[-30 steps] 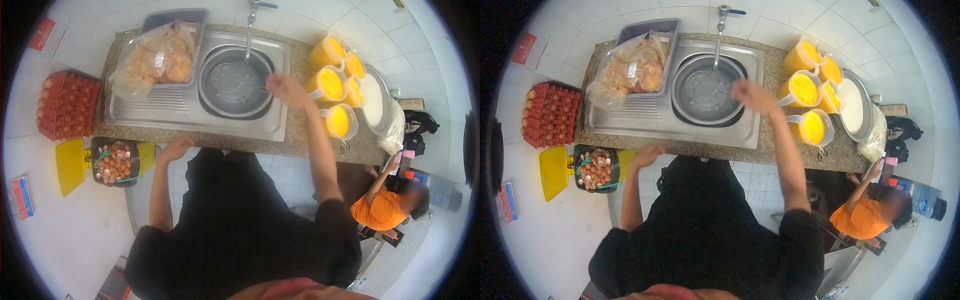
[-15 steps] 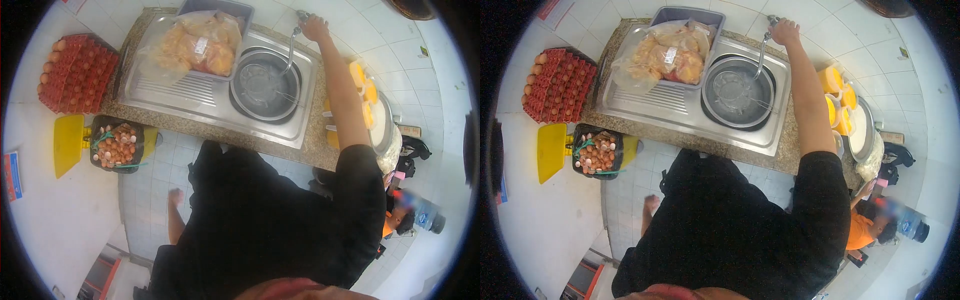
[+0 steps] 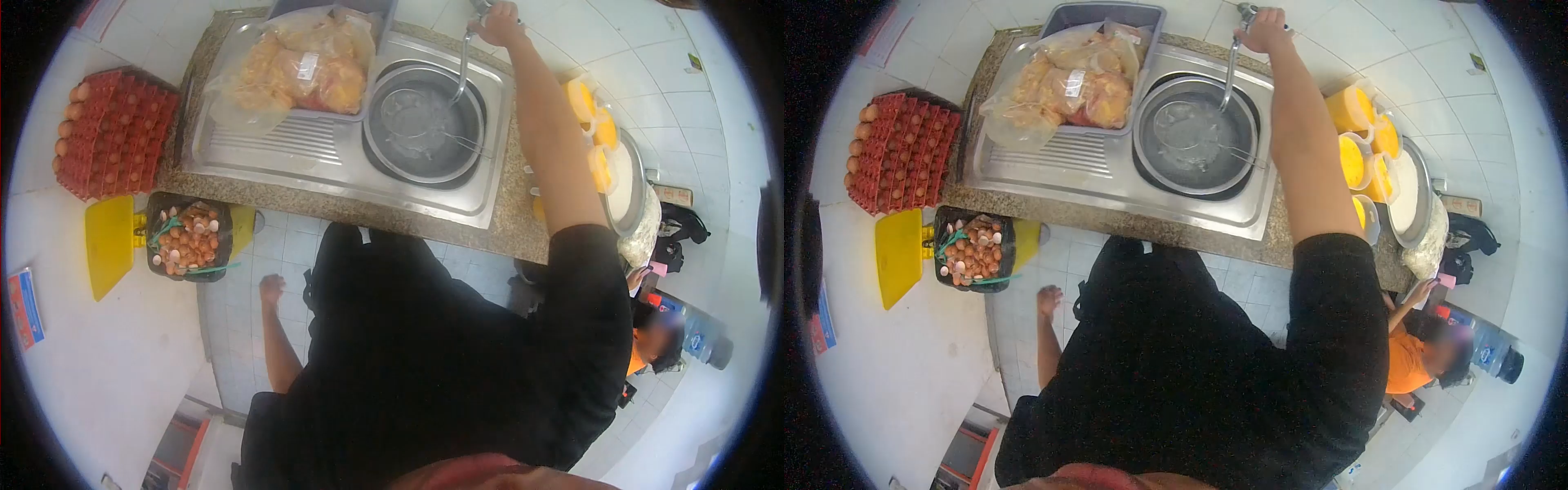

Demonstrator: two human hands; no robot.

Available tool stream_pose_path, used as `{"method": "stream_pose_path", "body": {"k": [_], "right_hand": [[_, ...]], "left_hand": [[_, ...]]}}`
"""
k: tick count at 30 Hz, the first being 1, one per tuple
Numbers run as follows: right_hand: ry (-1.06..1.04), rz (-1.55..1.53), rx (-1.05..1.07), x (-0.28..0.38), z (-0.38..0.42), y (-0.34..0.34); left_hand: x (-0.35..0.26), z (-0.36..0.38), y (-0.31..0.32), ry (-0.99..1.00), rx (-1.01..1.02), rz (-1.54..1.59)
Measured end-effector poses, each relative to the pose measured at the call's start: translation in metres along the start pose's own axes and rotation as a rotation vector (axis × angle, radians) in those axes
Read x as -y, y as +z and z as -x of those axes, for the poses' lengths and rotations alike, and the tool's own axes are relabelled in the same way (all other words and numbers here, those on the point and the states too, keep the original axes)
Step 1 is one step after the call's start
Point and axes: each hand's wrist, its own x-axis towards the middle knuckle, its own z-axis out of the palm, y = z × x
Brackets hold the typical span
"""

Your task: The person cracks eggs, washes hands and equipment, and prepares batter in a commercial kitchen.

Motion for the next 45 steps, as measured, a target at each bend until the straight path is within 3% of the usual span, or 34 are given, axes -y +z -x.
{"method": "stream_pose_path", "body": {"k": [1, 2, 5, 6, 12, 18, 21, 26, 28, 29, 31, 34, 37, 45], "right_hand": [[0.016, -0.016, -0.047, -0.001, 0.001, -0.002], [-0.128, 0.152, 0.202, -0.017, -0.036, 0.027], [-0.131, 0.159, 0.142, -0.017, -0.038, 0.034], [-0.038, -0.037, 0.008, -0.018, -0.019, 0.028], [-0.049, -0.041, 0.015, -0.016, -0.017, 0.023], [-0.090, 0.030, -0.039, -0.021, -0.030, 0.045], [-0.103, 0.261, 0.004, -0.018, -0.038, 0.047], [-0.059, 0.057, 0.048, -0.015, -0.019, 0.023], [-0.060, 0.030, 0.044, -0.016, -0.024, 0.027], [-0.075, 0.064, 0.017, -0.021, -0.036, 0.044], [-0.091, 0.086, -0.014, -0.025, -0.044, 0.056], [-0.076, 0.023, -0.004, -0.025, -0.037, 0.051], [-0.051, -0.050, 0.012, -0.017, -0.016, 0.023], [-0.031, -0.047, -0.002, -0.012, -0.005, 0.010]], "left_hand": [[-0.022, 0.001, 0.004, 0.045, -0.022, 0.027], [-0.039, 0.002, 0.007, 0.092, -0.045, 0.054], [-0.067, 0.006, 0.019, 0.159, -0.089, -0.020], [-0.070, 0.008, 0.026, 0.166, -0.097, 0.009], [-0.020, 0.024, 0.055, 0.102, -0.053, -0.001], [0.060, 0.033, 0.069, -0.115, 0.043, -0.103], [0.114, 0.029, 0.060, 0.103, 0.142, -0.119], [0.123, 0.038, 0.063, 0.359, 0.170, -0.070], [0.094, 0.044, 0.068, 0.196, 0.100, 0.015], [0.064, 0.053, 0.076, -0.075, 0.020, 0.061], [0.007, 0.073, 0.087, -0.336, -0.102, 0.140], [-0.013, 0.069, 0.084, -0.236, -0.030, 0.062], [-0.016, 0.059, 0.082, -0.209, -0.089, 0.078], [-0.014, 0.051, 0.072, -0.272, -0.090, 0.060]]}}
